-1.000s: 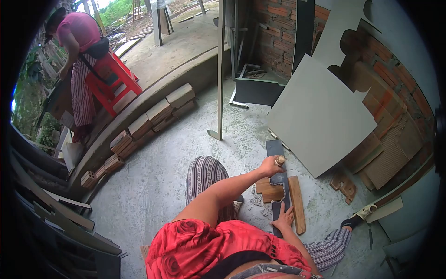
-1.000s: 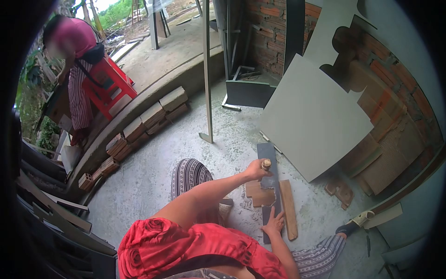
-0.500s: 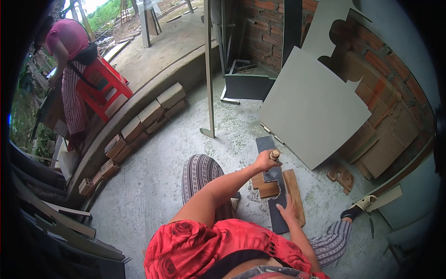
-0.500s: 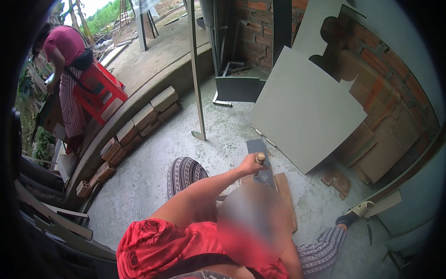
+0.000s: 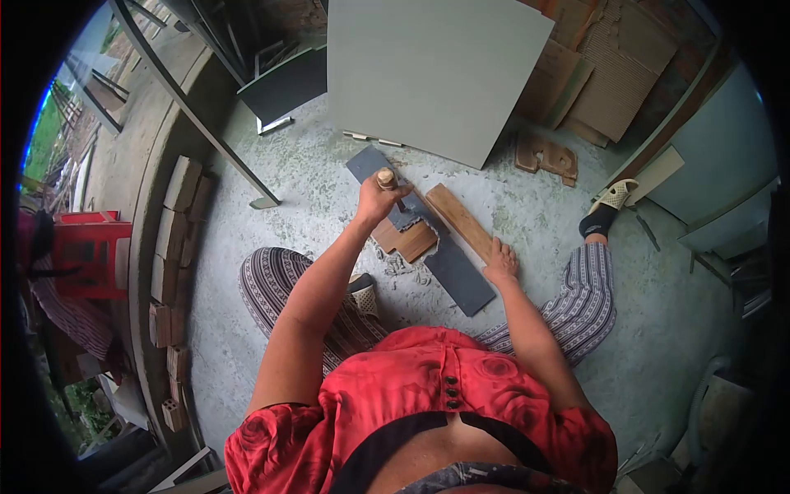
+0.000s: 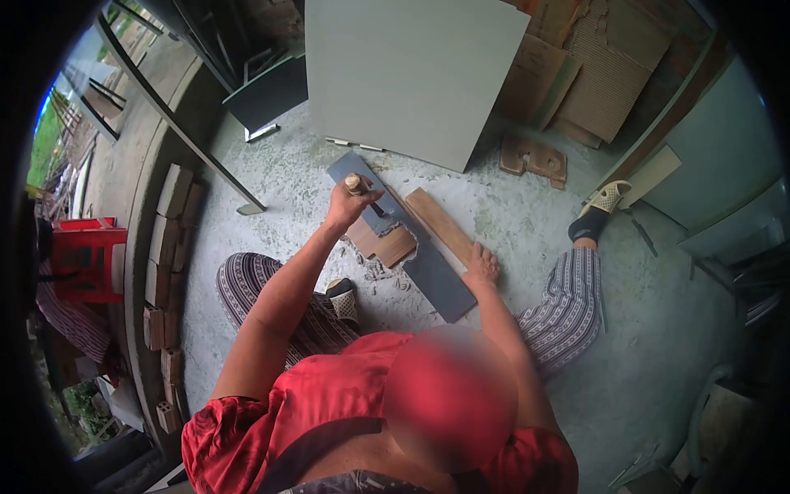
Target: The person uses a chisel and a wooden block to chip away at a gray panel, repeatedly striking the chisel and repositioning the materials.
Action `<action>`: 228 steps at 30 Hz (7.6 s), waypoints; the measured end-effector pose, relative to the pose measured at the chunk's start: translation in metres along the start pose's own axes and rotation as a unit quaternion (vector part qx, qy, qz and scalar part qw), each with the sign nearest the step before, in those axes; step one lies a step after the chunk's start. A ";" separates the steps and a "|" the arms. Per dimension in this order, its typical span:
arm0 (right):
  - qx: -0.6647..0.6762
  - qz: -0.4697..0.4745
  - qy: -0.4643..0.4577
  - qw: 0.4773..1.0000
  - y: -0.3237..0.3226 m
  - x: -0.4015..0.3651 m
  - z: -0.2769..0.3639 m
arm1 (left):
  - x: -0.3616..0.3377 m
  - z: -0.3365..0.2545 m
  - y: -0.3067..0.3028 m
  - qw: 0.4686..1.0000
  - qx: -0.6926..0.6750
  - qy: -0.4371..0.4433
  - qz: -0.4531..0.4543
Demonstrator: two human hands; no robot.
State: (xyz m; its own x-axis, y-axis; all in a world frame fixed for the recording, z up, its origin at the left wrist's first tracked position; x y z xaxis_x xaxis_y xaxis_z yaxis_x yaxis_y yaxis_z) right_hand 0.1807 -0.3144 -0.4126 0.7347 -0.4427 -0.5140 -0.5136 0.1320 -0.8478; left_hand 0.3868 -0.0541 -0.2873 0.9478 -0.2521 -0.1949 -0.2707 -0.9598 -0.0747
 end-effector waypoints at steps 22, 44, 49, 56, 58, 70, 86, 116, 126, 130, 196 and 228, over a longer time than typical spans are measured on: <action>0.542 0.136 -0.118 0.821 -0.044 -0.002 0.024 | -0.001 0.007 0.010 0.998 0.036 0.024 0.050; 0.600 0.043 -0.432 0.672 -0.231 -0.191 0.073 | -0.003 0.018 0.025 0.990 0.089 0.087 0.059; 0.576 0.010 -0.339 0.744 -0.191 -0.151 0.069 | -0.012 0.007 0.023 0.995 0.055 0.038 0.070; 0.565 0.084 -0.335 0.750 -0.197 -0.160 0.074 | 0.007 0.042 0.023 0.967 0.134 0.189 0.105; 0.613 0.027 -0.378 0.693 -0.228 -0.179 0.076 | 0.032 0.094 0.018 0.986 -0.049 0.112 0.115; 0.473 0.066 -0.333 0.813 -0.143 -0.137 0.062 | 0.057 0.115 0.015 0.699 -0.575 -0.060 0.421; 0.191 -0.009 0.142 0.971 -0.027 -0.023 -0.018 | -0.003 -0.007 -0.027 0.993 -0.100 -0.054 -0.024; 0.436 -0.191 -0.360 0.802 -0.182 -0.109 0.132 | -0.049 -0.006 0.006 0.973 0.155 0.072 0.156; 0.272 -0.286 -0.426 0.814 -0.158 -0.107 0.135 | -0.074 -0.036 0.002 0.858 0.435 0.095 0.255; 0.225 -0.257 -0.432 0.834 -0.155 -0.111 0.135 | -0.103 -0.141 -0.023 0.954 0.070 0.149 0.252; 0.279 -0.223 -0.381 0.853 -0.151 -0.111 0.117 | -0.325 -0.393 -0.042 0.699 -0.337 0.534 0.335; 0.355 0.017 -0.321 0.878 -0.196 -0.089 0.170 | -0.081 -0.037 -0.029 0.965 0.201 0.080 0.150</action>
State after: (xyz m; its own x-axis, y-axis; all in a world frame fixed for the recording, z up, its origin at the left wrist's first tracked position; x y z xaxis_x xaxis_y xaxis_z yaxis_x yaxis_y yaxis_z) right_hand 0.2917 -0.1499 -0.2228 0.9394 0.1331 -0.3160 -0.3025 0.7558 -0.5808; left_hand 0.3243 -0.0106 -0.2333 0.8222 -0.5575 -0.1151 -0.5491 -0.7234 -0.4185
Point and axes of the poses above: each hand's wrist, its own x-axis towards the middle knuckle, its own y-axis out of the palm, z = x × y, the point moved 4 cm from there along x, towards the middle knuckle, and after that the axes turned 15 degrees about -x, right-handed, at the moved point
